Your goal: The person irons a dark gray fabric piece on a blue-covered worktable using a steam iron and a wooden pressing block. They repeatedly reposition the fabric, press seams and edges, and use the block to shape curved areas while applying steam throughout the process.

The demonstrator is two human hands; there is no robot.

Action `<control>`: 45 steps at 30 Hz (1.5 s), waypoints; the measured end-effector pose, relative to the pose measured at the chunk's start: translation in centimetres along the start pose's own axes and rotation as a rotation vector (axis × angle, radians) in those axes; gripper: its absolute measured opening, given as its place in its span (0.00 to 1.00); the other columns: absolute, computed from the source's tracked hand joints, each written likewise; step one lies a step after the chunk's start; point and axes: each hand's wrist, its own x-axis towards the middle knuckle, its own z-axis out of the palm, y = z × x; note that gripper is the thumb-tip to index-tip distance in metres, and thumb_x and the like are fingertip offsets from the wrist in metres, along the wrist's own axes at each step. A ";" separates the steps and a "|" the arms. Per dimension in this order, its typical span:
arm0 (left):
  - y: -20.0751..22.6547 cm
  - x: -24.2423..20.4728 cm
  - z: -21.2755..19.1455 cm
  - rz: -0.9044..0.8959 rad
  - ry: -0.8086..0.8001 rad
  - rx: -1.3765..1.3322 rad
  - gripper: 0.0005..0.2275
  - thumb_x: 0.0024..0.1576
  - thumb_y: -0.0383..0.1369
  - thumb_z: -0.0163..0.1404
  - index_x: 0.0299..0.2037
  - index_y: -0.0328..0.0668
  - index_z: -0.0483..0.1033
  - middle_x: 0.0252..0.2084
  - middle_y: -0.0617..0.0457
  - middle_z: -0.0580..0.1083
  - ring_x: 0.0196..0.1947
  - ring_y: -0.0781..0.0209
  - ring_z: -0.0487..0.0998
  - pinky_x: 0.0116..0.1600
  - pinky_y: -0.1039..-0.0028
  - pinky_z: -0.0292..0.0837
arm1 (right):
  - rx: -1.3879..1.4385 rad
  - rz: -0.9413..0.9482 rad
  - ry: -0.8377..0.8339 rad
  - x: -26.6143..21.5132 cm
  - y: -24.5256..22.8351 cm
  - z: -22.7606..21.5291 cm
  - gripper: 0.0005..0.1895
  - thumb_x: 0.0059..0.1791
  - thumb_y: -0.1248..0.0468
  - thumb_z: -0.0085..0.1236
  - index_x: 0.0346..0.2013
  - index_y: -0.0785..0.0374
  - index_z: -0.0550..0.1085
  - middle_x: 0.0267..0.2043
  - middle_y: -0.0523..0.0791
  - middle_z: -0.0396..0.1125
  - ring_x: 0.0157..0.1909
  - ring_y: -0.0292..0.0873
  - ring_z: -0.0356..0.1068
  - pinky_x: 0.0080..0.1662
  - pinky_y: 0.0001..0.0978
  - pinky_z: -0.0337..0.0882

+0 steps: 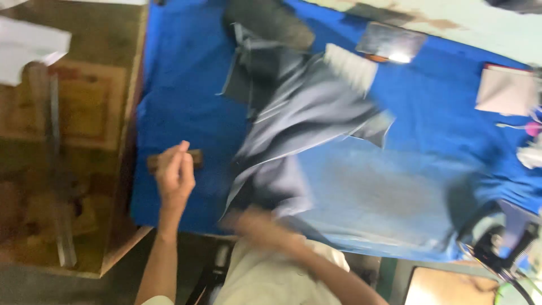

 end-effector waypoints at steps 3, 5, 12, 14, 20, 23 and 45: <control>-0.2 3.2 0.0 0.072 0.037 0.055 0.12 0.66 0.19 0.48 0.57 0.27 0.78 0.50 0.43 0.78 0.47 0.50 0.77 0.56 0.63 0.73 | 0.406 -0.075 -0.608 -3.0 -3.6 -3.1 0.38 0.51 0.29 0.41 0.67 0.46 0.68 0.68 0.48 0.64 0.75 0.55 0.57 0.71 0.52 0.57; 2.4 5.1 0.4 0.107 0.027 0.048 0.11 0.63 0.19 0.50 0.54 0.27 0.79 0.48 0.42 0.79 0.46 0.48 0.78 0.56 0.61 0.73 | 0.593 -0.142 -0.363 -4.8 -2.5 -8.8 0.36 0.52 0.35 0.45 0.68 0.52 0.67 0.68 0.54 0.63 0.72 0.61 0.57 0.68 0.57 0.57; 15.1 1.6 12.5 0.354 -0.269 0.345 0.13 0.61 0.34 0.41 0.45 0.35 0.78 0.40 0.41 0.76 0.31 0.51 0.75 0.42 0.56 0.72 | 0.756 0.656 1.066 -10.6 10.9 -20.8 0.23 0.54 0.50 0.56 0.61 0.55 0.75 0.55 0.52 0.72 0.60 0.50 0.69 0.65 0.50 0.64; 18.2 0.7 16.2 0.316 -0.429 0.050 0.18 0.53 0.28 0.50 0.54 0.40 0.72 0.51 0.37 0.73 0.43 0.43 0.75 0.51 0.50 0.71 | 0.754 0.605 1.134 -9.6 10.7 -24.6 0.21 0.55 0.53 0.56 0.58 0.61 0.74 0.52 0.52 0.72 0.57 0.48 0.71 0.62 0.47 0.68; 18.3 -2.4 28.1 0.188 -0.534 -0.157 0.43 0.43 0.34 0.57 0.74 0.46 0.52 0.72 0.32 0.59 0.72 0.32 0.60 0.67 0.40 0.61 | 0.893 0.518 0.994 -2.3 12.4 -33.1 0.23 0.58 0.55 0.53 0.61 0.69 0.68 0.59 0.58 0.67 0.63 0.55 0.68 0.62 0.48 0.69; 17.1 -2.1 29.3 0.111 -0.471 -0.274 0.32 0.52 0.30 0.51 0.70 0.31 0.59 0.71 0.33 0.60 0.74 0.35 0.57 0.72 0.50 0.57 | 1.022 0.555 0.882 3.2 16.7 -35.5 0.29 0.52 0.53 0.55 0.62 0.65 0.65 0.66 0.59 0.63 0.67 0.56 0.66 0.65 0.45 0.67; 16.3 -2.0 30.0 0.086 -0.441 -0.413 0.31 0.45 0.21 0.54 0.65 0.33 0.67 0.66 0.39 0.67 0.70 0.36 0.63 0.75 0.53 0.57 | -0.129 0.257 1.093 -9.1 8.9 -30.5 0.32 0.46 0.76 0.56 0.66 0.68 0.66 0.69 0.60 0.58 0.72 0.57 0.57 0.73 0.47 0.55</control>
